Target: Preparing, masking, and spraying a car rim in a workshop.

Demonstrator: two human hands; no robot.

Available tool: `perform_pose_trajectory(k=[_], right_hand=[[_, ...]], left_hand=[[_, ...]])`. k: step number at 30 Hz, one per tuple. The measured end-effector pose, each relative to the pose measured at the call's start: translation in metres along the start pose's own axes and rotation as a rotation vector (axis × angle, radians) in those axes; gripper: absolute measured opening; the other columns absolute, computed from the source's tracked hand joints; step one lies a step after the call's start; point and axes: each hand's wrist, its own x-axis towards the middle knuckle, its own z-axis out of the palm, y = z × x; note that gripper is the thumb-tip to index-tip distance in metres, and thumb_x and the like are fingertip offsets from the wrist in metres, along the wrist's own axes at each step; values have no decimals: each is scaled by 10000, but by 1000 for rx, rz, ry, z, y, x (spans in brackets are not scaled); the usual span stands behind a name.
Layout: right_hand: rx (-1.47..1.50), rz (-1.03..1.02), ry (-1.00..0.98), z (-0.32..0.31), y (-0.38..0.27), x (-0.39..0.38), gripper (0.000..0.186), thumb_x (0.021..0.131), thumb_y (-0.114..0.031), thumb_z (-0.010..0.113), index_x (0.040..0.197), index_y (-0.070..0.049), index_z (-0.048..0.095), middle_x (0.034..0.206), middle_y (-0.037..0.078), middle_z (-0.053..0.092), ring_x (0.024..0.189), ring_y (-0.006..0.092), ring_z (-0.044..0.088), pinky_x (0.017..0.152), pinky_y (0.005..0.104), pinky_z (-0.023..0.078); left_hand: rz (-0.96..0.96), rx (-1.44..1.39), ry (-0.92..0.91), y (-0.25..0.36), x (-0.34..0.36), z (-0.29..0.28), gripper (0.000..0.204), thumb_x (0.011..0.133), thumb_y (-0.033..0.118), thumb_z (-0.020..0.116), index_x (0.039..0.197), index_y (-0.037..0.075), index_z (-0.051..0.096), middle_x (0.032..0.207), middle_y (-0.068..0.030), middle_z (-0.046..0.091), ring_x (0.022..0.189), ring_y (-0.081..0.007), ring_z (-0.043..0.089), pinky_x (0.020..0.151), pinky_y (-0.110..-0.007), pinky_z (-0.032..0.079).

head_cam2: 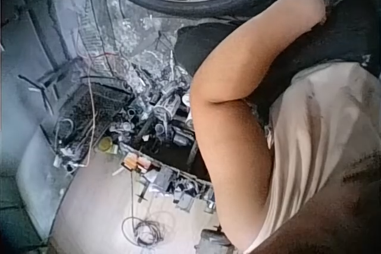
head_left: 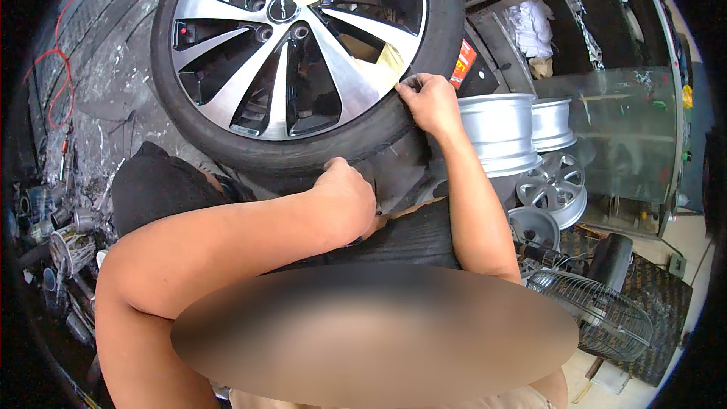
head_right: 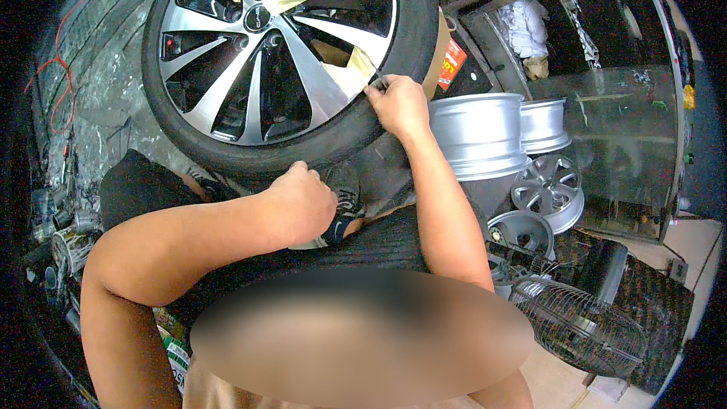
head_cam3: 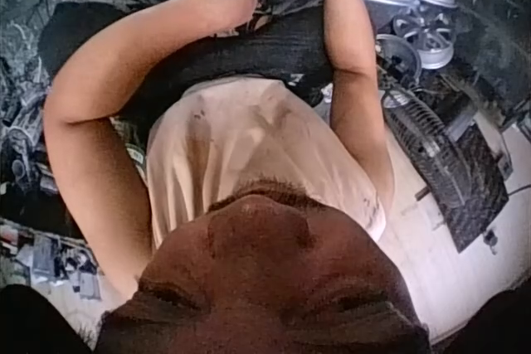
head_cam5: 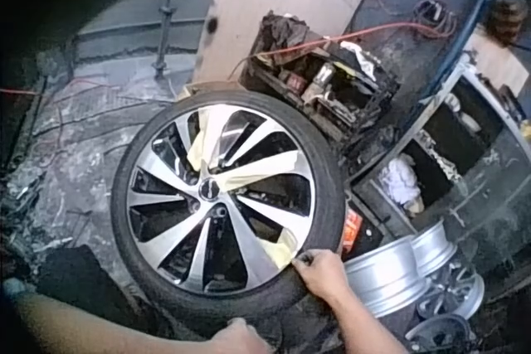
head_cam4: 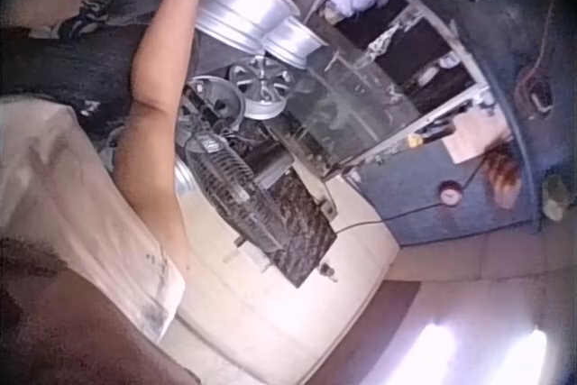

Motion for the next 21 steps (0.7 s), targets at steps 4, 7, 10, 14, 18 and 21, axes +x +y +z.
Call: perform_pose_trajectory(k=[4,7,10,14,18,21], right_hand=[[-88,-55,-38,-3,-1,-9,330,871,-294,778,965,23,773,875,260,734,852,384,739,802,450,564],[-94,-98,-234,-16,1,-26,350,858,-281,788,968,49,760,841,252,731,787,346,733,767,428,556],[-117,-99,-462,-34,-8,-45,366,829,-297,807,934,51,757,806,249,720,745,344,719,741,438,549],[-173,-45,-490,-55,-4,-46,375,785,-308,836,884,45,755,751,242,700,706,350,706,705,449,541],[-196,-83,-367,-68,15,-43,330,771,-269,839,843,36,732,754,236,696,718,375,699,694,468,535],[-251,-67,-350,-72,20,-43,294,762,-228,845,859,26,735,820,244,716,802,389,715,725,477,537]], left_hand=[[-4,30,11,-6,-1,2,260,958,222,611,1078,53,768,996,-95,779,972,-275,721,812,-430,491],[-47,-8,-46,-17,4,-6,288,975,224,591,1136,44,747,1092,-122,764,1038,-275,709,815,-430,498],[-217,158,249,-30,7,5,308,988,214,559,1186,29,704,1501,-240,565,1138,-267,667,829,-411,539],[-276,53,360,-50,25,0,287,988,176,547,1174,17,696,1609,-221,454,1135,-270,671,867,-402,599],[-343,-27,393,-62,49,-2,284,980,139,552,1193,14,691,1677,-206,346,1158,-289,665,891,-416,599],[-325,52,426,-74,59,7,258,977,148,561,1156,24,699,1666,-226,364,1074,-278,706,847,-419,606]])
